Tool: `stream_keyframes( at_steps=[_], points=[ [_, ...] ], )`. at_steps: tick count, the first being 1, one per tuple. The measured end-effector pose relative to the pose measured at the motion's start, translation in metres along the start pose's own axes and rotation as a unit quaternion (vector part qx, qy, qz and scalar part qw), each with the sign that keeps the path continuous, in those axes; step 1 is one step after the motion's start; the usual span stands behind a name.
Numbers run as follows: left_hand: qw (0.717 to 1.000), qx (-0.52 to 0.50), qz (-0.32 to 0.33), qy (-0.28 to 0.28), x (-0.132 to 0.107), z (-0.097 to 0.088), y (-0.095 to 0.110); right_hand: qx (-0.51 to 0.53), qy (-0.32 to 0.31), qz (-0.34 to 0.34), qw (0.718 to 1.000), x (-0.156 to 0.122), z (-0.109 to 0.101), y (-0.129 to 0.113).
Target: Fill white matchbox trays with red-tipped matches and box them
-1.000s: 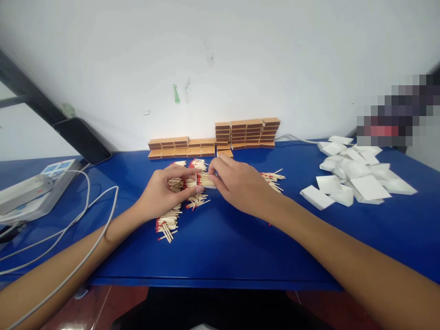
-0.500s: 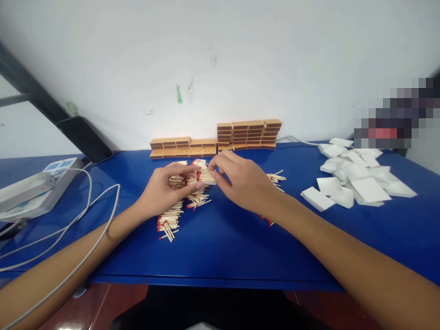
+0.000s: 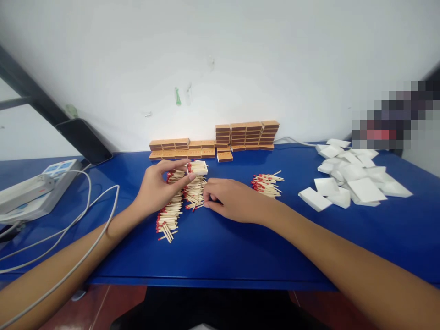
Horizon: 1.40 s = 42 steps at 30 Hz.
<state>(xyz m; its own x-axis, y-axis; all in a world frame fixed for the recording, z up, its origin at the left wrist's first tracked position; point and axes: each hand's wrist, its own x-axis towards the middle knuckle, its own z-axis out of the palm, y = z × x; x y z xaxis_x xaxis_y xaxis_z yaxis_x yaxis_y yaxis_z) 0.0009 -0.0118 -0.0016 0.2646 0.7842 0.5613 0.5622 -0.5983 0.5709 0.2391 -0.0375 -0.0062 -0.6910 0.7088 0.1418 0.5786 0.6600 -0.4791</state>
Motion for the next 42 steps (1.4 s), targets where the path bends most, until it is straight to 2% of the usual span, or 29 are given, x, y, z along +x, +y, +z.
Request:
stream_keyframes(
  at_steps=[6,14,25,31,37,42],
  points=[
    [1.000,0.004,-0.004,-0.009,-0.001,0.001,0.000,-0.001,-0.019,0.000,1.000,-0.001,0.001,-0.004],
    [1.000,0.000,0.009,-0.014,-0.001,0.000,0.002,-0.004,0.026,-0.005,1.000,0.002,0.011,-0.012],
    [1.000,0.003,0.010,-0.020,-0.001,0.001,0.000,-0.001,0.021,-0.020,1.000,0.003,0.011,-0.009],
    [1.000,0.001,0.012,-0.022,-0.001,0.001,-0.001,-0.010,0.005,-0.022,1.000,0.003,0.009,-0.010],
    [1.000,0.002,0.016,-0.022,-0.001,0.001,-0.001,-0.042,-0.037,0.010,0.998,0.002,0.010,-0.008],
    [1.000,0.000,0.014,-0.020,-0.001,0.000,0.000,-0.068,-0.037,0.021,0.997,0.001,0.007,-0.007]
  ],
)
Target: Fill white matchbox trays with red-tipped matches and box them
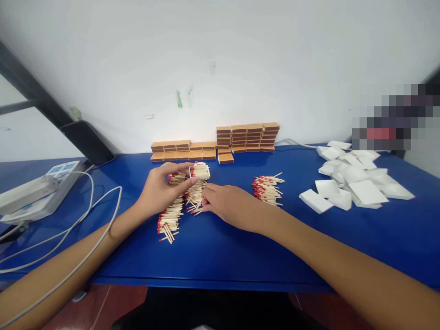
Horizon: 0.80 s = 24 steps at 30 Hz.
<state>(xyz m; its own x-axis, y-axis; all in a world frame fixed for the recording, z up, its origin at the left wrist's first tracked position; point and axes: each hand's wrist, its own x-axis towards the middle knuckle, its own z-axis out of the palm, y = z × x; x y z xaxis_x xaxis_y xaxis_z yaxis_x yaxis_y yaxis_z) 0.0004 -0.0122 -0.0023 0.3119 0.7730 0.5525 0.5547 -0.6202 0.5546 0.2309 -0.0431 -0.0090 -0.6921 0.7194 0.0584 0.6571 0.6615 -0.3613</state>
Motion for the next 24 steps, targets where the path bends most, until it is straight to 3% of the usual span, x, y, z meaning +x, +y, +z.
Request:
stream_keyframes(
  at_steps=[11,19,24],
  points=[
    [1.000,0.003,0.007,-0.005,-0.001,0.002,-0.002,0.007,-0.008,0.009,1.000,-0.001,-0.004,0.005],
    [1.000,0.007,0.002,-0.008,-0.001,0.001,-0.001,0.023,0.068,0.025,0.997,-0.005,-0.029,0.011],
    [1.000,-0.005,-0.011,-0.009,-0.001,-0.001,0.000,0.039,0.171,0.033,0.984,-0.003,-0.036,0.015]
  ],
)
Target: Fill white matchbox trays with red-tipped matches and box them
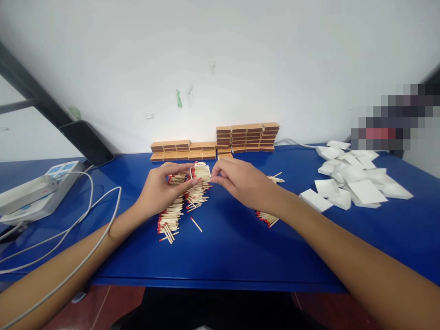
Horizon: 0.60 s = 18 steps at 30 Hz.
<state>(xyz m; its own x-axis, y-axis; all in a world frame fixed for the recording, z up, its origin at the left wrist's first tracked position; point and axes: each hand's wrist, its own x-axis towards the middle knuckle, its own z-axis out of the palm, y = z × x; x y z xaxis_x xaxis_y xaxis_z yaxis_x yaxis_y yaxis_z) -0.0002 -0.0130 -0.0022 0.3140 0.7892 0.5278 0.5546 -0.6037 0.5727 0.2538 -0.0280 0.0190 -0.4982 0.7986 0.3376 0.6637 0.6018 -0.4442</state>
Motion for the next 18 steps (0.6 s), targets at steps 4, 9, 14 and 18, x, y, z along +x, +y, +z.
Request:
stream_keyframes(
  at_steps=[4,9,14,18],
  points=[
    [1.000,-0.013,0.003,-0.007,-0.001,0.001,0.000,-0.013,0.058,0.012,0.998,0.000,0.005,0.004],
    [0.999,-0.013,0.021,-0.022,-0.002,0.002,0.001,-0.009,0.057,0.020,0.998,0.000,0.010,0.003],
    [0.998,-0.023,0.039,-0.036,-0.003,0.002,0.004,-0.017,0.058,0.012,0.998,-0.001,0.012,0.002],
    [0.998,-0.034,0.027,-0.040,-0.003,0.003,0.006,-0.023,0.055,0.007,0.998,-0.001,0.011,0.002]
  ],
)
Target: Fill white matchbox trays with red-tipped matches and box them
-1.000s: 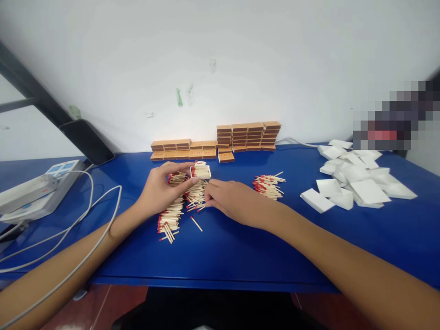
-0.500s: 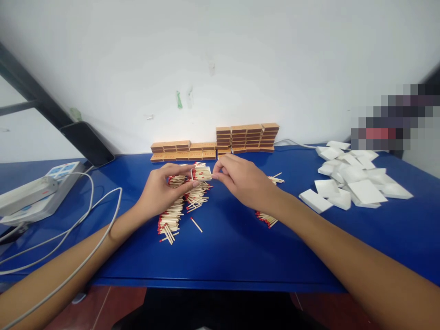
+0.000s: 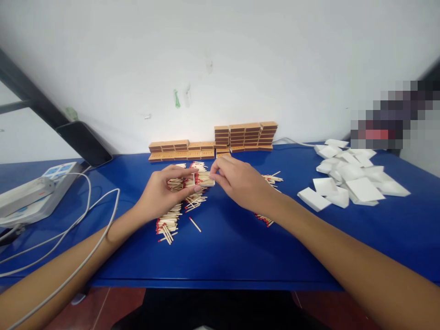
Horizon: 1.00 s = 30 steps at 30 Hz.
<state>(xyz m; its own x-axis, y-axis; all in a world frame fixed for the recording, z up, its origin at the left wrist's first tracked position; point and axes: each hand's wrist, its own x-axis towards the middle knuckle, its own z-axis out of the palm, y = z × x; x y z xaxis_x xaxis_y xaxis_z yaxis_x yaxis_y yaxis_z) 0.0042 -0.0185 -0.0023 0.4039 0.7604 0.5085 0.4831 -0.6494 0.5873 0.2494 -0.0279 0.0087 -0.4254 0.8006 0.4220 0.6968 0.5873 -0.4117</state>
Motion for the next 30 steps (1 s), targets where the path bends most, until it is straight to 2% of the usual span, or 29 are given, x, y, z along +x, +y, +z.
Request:
stream_keyframes(
  at_steps=[8,20,30],
  points=[
    [0.999,-0.028,-0.025,0.002,0.0011,-0.0007,0.0027,0.009,-0.010,-0.007,1.000,0.0004,-0.0051,-0.0052],
    [0.999,-0.024,-0.023,0.002,0.0005,-0.0005,0.0024,0.027,-0.045,-0.007,0.999,0.0013,-0.0080,-0.0020],
    [0.999,-0.026,-0.022,0.004,0.0009,-0.0009,0.0028,-0.006,-0.061,0.003,0.998,-0.0008,-0.0078,-0.0058]
  ],
)
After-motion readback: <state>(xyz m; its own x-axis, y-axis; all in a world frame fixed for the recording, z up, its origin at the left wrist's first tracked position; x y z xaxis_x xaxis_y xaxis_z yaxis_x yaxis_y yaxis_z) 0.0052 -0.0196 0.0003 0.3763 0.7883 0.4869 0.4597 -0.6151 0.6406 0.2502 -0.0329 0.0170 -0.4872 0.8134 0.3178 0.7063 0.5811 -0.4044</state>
